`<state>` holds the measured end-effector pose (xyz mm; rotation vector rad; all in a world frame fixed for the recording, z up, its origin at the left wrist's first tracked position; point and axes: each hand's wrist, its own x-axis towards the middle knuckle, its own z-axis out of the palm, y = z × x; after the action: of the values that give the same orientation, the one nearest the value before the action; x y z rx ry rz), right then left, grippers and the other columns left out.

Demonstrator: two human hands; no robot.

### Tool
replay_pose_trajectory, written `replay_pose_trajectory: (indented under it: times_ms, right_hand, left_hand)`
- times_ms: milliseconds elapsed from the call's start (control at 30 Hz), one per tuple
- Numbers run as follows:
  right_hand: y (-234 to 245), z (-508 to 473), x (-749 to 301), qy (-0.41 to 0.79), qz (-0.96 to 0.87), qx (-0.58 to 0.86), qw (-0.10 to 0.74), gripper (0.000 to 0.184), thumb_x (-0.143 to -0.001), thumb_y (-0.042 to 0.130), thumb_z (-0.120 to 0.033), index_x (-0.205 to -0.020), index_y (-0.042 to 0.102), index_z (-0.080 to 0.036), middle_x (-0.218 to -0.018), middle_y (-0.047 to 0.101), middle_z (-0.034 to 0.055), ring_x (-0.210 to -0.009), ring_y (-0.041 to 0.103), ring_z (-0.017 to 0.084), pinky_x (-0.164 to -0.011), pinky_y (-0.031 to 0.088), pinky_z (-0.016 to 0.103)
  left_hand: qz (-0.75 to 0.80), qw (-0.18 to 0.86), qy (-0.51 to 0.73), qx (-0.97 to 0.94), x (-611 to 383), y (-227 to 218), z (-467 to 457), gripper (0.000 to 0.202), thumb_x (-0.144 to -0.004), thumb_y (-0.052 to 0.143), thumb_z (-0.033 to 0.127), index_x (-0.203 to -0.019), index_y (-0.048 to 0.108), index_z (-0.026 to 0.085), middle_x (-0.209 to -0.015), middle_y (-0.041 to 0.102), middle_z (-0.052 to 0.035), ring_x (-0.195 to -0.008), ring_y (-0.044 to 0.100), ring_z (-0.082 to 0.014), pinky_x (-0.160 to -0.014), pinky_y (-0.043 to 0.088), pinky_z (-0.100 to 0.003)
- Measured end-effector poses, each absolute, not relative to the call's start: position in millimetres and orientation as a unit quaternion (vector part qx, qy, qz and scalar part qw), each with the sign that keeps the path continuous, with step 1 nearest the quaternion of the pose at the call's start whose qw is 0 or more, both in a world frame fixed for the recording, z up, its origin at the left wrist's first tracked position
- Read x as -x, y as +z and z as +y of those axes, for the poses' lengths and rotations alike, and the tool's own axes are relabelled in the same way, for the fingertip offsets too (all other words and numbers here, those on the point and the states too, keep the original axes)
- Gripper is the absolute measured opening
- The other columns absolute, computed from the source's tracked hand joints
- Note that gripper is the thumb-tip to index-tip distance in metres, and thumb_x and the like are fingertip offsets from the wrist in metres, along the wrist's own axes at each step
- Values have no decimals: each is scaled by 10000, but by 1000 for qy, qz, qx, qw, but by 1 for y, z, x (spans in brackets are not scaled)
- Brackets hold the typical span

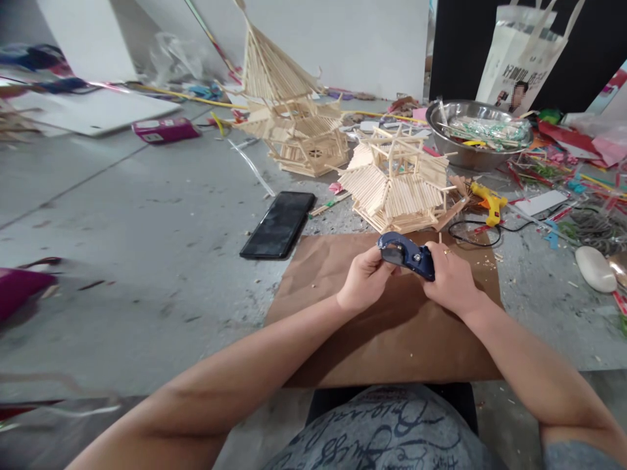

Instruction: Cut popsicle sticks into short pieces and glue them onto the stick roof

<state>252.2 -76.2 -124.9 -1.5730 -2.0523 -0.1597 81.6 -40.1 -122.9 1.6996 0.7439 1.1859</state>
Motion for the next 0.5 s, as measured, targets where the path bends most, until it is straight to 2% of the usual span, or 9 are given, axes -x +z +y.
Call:
replay_pose_trajectory:
  times_ms: [267,367,500]
  right_hand:
    - [-129,-73,-255,-59,-761,599,241,299,-682,477,-253,-970,492,-175,-766,649,91,-663,629,264,-568,445,336]
    - [-124,-72,-254,-58,-745,611,262,346,-695,469,-260,-1029,473,-169,-836,653,110,-726,635,271,-595,456,343]
    - [-116,-70,-257,-58,-735,619,271,424,-675,473,-247,-1089,444,-162,-924,630,129,-810,618,282,-654,464,366]
  left_hand:
    - [325,463,462,-683,-82,-120,-40,230,-838,468,325,-717,545,145,-573,499,17,-511,433,-71,-517,367,-186]
    - [325,498,453,-664,-83,-117,-40,273,-839,481,377,-721,551,142,-619,549,-2,-519,458,-72,-528,389,-192]
    - [337,515,455,-643,-83,-115,-39,315,-835,488,425,-712,554,142,-606,542,0,-508,464,-70,-525,394,-196]
